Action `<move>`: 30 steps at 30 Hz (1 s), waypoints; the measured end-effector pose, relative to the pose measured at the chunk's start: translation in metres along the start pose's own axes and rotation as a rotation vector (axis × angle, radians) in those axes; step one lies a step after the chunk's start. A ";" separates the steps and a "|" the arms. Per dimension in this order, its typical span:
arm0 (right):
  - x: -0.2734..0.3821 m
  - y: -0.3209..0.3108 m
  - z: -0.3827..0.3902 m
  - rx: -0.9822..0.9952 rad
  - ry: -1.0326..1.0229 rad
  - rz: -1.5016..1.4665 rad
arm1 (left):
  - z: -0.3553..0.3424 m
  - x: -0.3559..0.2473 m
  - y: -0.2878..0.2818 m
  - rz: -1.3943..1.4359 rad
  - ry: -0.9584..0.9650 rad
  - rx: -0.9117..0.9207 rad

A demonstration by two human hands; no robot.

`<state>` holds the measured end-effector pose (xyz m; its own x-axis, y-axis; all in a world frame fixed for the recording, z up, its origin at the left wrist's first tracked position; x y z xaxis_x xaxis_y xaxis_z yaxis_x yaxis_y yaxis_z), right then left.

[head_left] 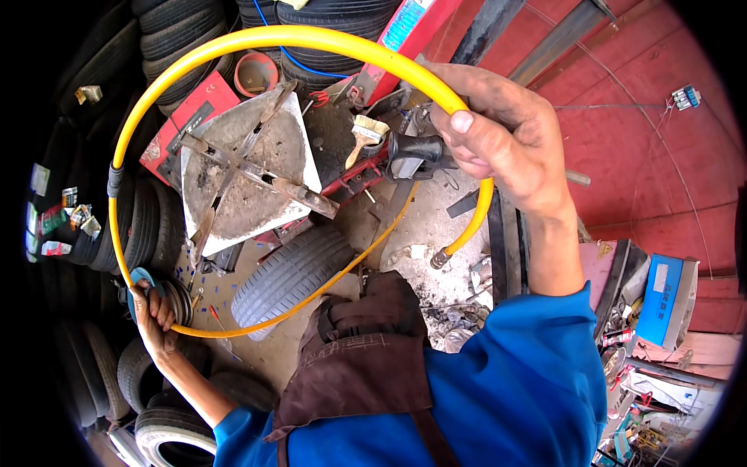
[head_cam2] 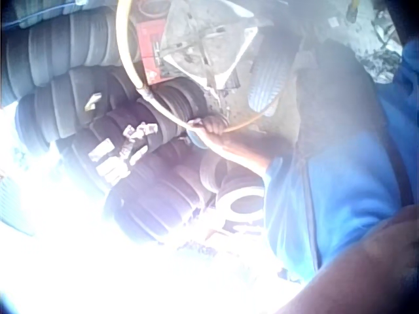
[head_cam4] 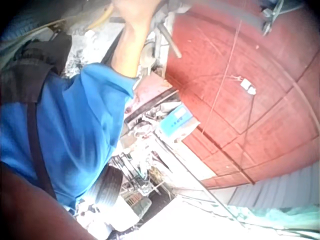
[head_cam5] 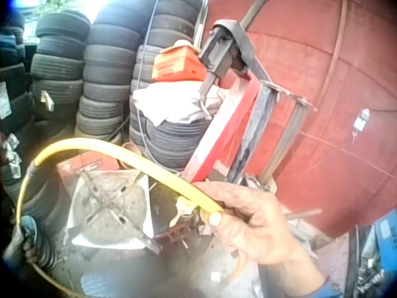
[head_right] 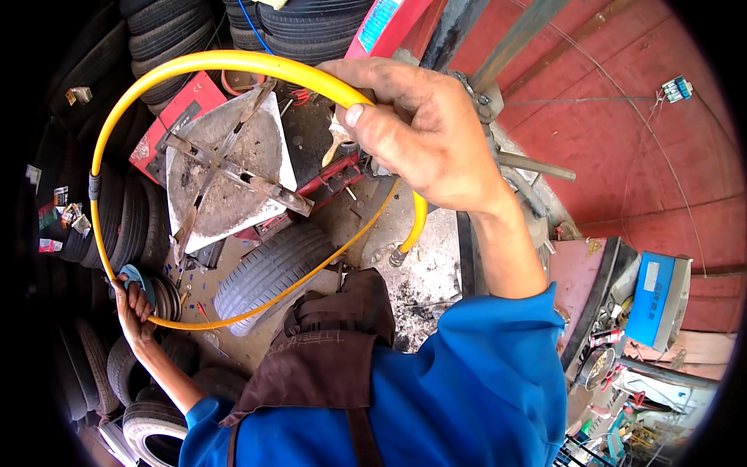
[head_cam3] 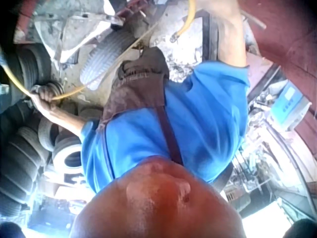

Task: The person holds a yellow air hose, cuts the end with a pair of scissors, and then inserts a blue nozzle fitting into the hose by hand.

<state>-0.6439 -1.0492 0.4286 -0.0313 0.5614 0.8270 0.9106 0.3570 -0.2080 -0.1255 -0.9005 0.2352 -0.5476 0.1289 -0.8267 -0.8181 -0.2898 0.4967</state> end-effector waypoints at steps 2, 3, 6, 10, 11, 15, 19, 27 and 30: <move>0.001 0.001 0.000 -0.051 0.025 -0.037 | 0.001 -0.002 0.009 0.015 0.014 -0.023; 0.000 0.002 0.001 -0.051 0.035 -0.067 | 0.001 -0.002 0.011 0.023 0.021 -0.033; -0.002 0.003 0.001 -0.058 0.050 -0.140 | 0.001 -0.005 0.015 0.032 0.026 0.015; -0.011 0.003 0.005 -0.089 0.114 -0.150 | 0.001 -0.006 0.022 0.084 0.051 0.042; -0.014 0.003 0.004 -0.090 0.135 -0.150 | 0.003 -0.009 0.030 0.133 0.070 0.007; -0.042 0.007 0.015 -0.050 0.186 -0.106 | 0.000 -0.041 0.014 0.207 0.259 0.111; -0.058 0.017 0.028 0.118 0.220 -0.055 | 0.000 -0.080 0.000 0.447 0.373 -0.083; -0.065 0.030 0.052 0.325 0.156 0.035 | -0.021 -0.098 -0.145 0.658 0.585 -0.659; -0.067 0.026 0.057 0.249 0.215 -0.038 | -0.032 -0.097 -0.145 0.449 0.614 -0.716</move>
<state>-0.6413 -1.0349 0.3381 0.0489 0.3834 0.9223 0.7812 0.5607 -0.2745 0.0517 -0.9012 0.2355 -0.4277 -0.5761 -0.6966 -0.1559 -0.7121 0.6846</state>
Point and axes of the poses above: each hand's wrist, its own z-axis away from the middle knuckle, its own y-axis out of the palm, x = y × z, the point moved 9 cm from there along -z, towards the middle knuckle, and after that the axes turned 12 degrees about -y, right-handed, at the moved point
